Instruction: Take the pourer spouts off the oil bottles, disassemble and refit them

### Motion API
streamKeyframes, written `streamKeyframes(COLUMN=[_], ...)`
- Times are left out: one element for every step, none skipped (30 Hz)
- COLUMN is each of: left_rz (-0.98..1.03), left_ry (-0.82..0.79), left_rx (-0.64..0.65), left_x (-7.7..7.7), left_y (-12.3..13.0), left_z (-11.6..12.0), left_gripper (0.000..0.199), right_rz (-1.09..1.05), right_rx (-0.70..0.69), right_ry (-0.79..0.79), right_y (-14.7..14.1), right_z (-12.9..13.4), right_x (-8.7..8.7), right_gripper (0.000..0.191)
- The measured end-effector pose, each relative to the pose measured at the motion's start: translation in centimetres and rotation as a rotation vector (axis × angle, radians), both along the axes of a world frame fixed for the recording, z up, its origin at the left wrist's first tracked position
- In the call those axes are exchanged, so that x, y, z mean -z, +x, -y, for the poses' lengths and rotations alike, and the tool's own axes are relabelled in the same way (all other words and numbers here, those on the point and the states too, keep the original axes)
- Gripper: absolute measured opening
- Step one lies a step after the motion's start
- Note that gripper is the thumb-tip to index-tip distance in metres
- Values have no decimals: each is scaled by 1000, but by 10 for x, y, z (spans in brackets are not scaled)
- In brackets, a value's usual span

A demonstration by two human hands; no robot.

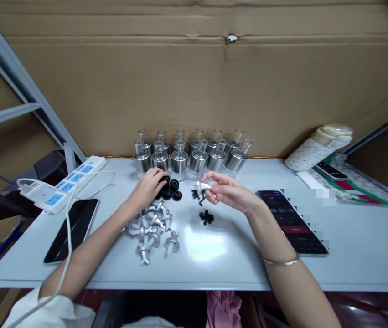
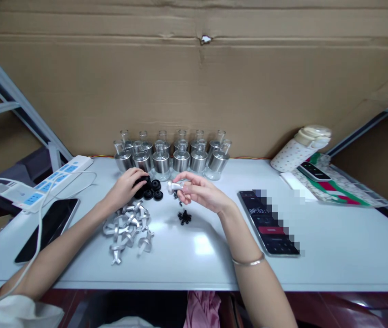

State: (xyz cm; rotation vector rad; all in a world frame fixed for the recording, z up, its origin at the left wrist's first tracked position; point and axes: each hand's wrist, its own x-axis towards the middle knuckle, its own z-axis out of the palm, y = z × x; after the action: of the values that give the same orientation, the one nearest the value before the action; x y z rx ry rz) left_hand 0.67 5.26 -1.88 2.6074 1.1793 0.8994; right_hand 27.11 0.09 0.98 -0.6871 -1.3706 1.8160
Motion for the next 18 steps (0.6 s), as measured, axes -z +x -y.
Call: streamKeyframes(left_rz=[44, 99, 205, 322, 432, 535, 620, 694, 748, 782, 799, 803, 800, 796, 794, 797, 805, 815], left_ry=[-1, -10, -48, -110, -197, -287, -371, -445, -502, -546, -576, -595, -603, -605, -602, -594, -585, -576], left_rx=[4, 12, 39, 72, 98, 118, 133, 146, 164, 189, 219, 252, 282, 306, 323, 336, 343, 349], left_x=[-3, -5, -7, -9, -10, -11, -11, -11, -10, -9, -8, -7, -7, -6, -5, -5, -4, -4], left_y=[1, 2, 4, 5, 8, 10, 12, 14, 16, 17, 18, 19, 19, 19, 19, 19, 19, 19], left_z=[5, 11, 19, 28, 37, 46, 54, 62, 68, 73, 77, 80, 82, 83, 84, 84, 84, 84], left_gripper=[17, 16, 13, 12, 13, 14, 16, 17, 18, 18, 17, 16, 15, 15, 14, 14, 14, 14], right_rz=[4, 11, 17, 21, 21, 17, 11, 6, 8, 15, 24, 28, 27, 18, 4, -12, -25, -35], right_rx=[5, 9, 9, 7, 5, 2, -2, -12, -28, -47, -70, -95, -118, -138, -152, -160, -163, -164], right_ry=[16, 33, 53, 73, 94, 113, 130, 142, 150, 153, 152, 151, 148, 146, 145, 143, 143, 142], right_y=[2, 3, 4, 5, 6, 7, 7, 7, 6, 5, 4, 3, 2, 1, 1, 1, 0, 0], right_z=[1, 2, 4, 6, 8, 9, 11, 12, 13, 14, 14, 15, 15, 16, 16, 16, 16, 17], right_x=[-1, -3, -4, -6, -7, -7, -8, -8, -8, -7, -7, -7, -7, -7, -7, -7, -7, -7], right_gripper=[25, 22, 21, 20, 20, 20, 20, 19, 19, 18, 17, 16, 16, 16, 17, 17, 17, 17])
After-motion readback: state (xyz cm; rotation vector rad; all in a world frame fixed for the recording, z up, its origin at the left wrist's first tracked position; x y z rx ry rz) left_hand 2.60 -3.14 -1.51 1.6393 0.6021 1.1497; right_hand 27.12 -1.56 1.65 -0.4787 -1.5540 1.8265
